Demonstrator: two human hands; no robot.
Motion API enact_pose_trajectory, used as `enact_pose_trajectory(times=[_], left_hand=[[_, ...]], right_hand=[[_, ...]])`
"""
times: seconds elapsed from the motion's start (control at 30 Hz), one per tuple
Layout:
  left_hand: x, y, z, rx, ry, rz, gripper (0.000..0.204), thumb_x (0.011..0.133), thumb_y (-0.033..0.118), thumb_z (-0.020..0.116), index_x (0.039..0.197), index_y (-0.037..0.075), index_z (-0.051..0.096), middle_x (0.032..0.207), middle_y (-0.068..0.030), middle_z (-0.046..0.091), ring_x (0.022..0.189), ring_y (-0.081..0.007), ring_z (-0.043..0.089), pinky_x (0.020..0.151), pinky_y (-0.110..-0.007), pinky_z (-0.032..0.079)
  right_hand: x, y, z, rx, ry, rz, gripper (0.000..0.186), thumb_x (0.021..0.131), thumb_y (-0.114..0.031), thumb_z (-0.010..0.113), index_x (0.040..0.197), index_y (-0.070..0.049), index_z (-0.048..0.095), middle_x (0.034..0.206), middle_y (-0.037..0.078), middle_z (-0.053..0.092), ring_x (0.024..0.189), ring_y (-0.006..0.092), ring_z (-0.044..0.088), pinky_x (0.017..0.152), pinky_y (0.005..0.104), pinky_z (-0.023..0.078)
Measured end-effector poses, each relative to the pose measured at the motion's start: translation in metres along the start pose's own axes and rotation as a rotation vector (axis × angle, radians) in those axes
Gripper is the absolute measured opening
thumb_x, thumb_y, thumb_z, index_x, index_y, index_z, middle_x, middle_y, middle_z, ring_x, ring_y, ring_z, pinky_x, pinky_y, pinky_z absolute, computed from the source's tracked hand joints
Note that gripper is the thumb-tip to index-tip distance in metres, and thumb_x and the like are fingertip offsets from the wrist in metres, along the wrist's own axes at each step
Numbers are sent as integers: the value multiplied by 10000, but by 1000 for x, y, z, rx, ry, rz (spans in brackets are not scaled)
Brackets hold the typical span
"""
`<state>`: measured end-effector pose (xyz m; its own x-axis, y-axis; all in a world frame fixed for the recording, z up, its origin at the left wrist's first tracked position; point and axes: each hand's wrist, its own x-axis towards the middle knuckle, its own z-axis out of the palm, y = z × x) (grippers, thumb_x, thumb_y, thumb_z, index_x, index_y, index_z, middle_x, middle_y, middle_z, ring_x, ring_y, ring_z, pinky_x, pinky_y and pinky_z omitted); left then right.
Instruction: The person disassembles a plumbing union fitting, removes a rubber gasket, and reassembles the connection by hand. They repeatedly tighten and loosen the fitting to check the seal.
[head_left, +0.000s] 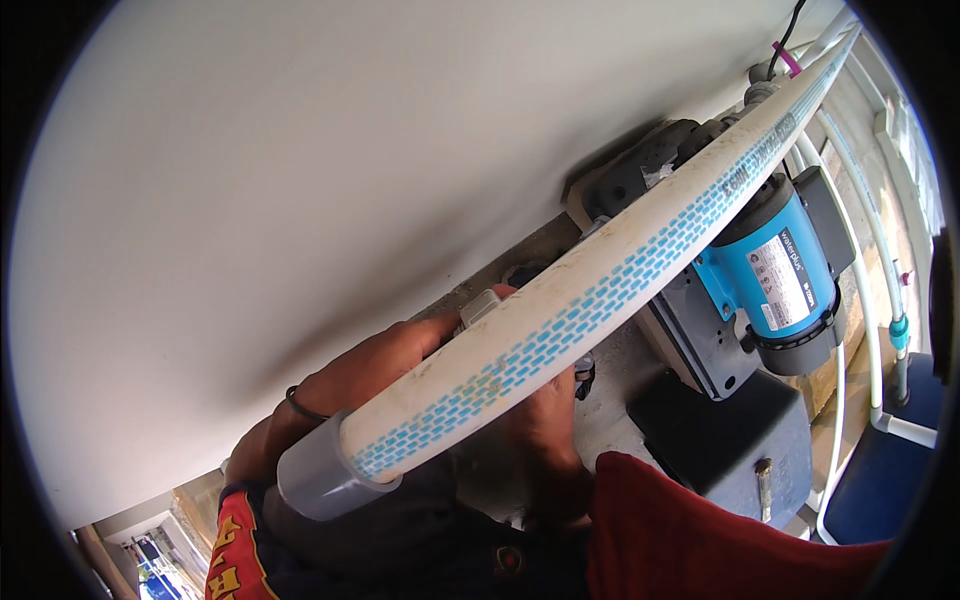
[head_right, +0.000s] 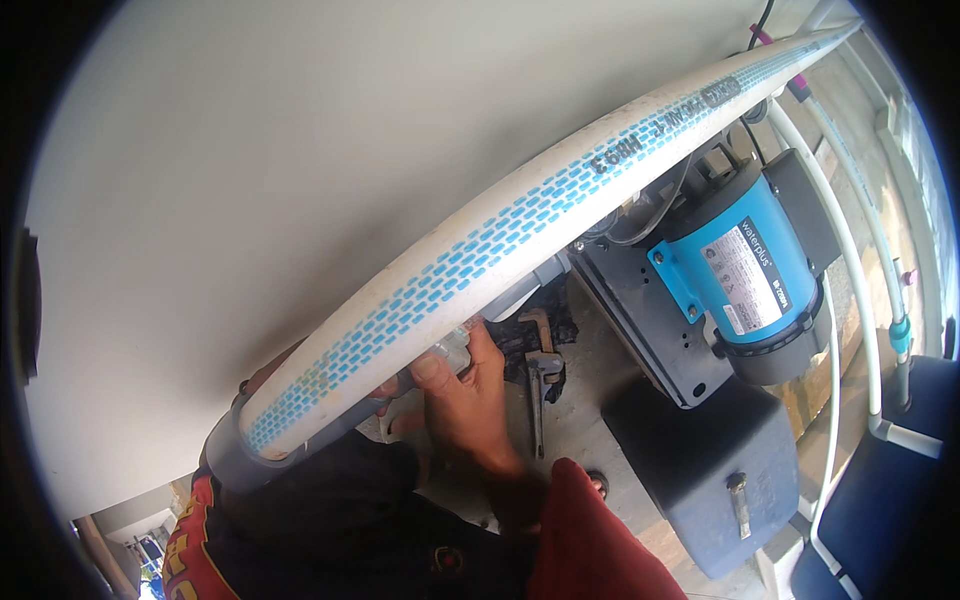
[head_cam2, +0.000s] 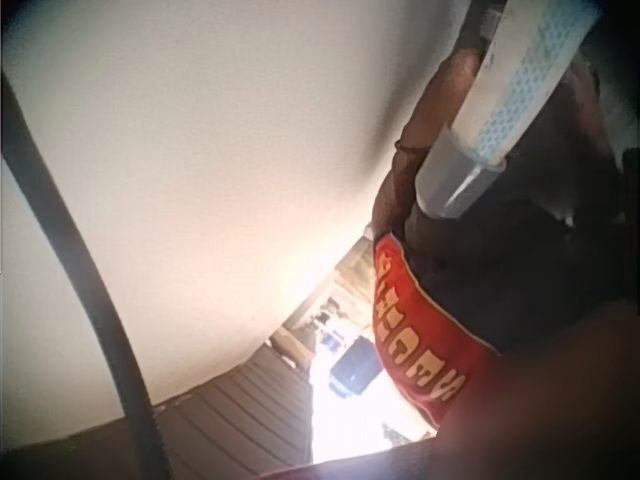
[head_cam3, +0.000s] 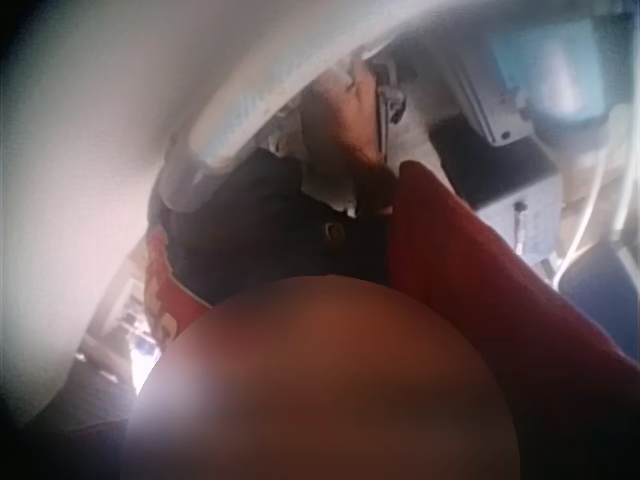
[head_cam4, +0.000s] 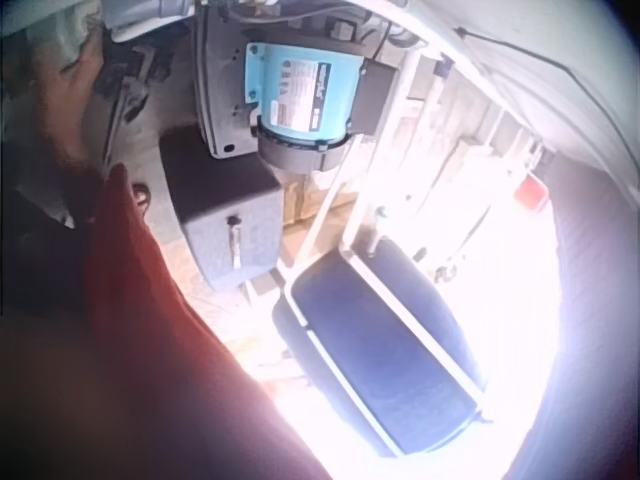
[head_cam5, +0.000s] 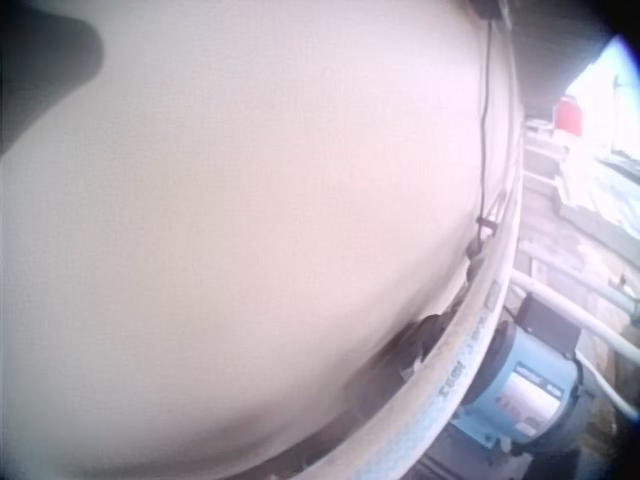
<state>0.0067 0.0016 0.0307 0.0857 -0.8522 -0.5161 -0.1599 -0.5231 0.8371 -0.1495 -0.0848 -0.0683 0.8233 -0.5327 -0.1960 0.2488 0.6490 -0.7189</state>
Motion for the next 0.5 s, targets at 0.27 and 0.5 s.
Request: enact_pose_trajectory(times=[0.27, 0.5], left_hand=[[0, -7, 2, -2, -20, 18, 543, 937, 253, 611, 1396, 3, 460, 1190, -161, 641, 1076, -198, 621, 921, -323, 471], [-2, -11, 2, 9, -1, 49, 551, 934, 260, 619, 1394, 2, 459, 1192, -157, 638, 1080, -195, 616, 927, -322, 467]], right_hand=[[55, 59, -29, 435, -422, -246, 961, 686, -613, 805, 1357, -9, 477, 1220, 140, 604, 1205, 301, 550, 1160, 506, 275], [43, 39, -5, 411, -280, -307, 720, 791, -484, 756, 1279, -8, 524, 1152, 151, 627, 1107, 271, 597, 1116, 467, 335]])
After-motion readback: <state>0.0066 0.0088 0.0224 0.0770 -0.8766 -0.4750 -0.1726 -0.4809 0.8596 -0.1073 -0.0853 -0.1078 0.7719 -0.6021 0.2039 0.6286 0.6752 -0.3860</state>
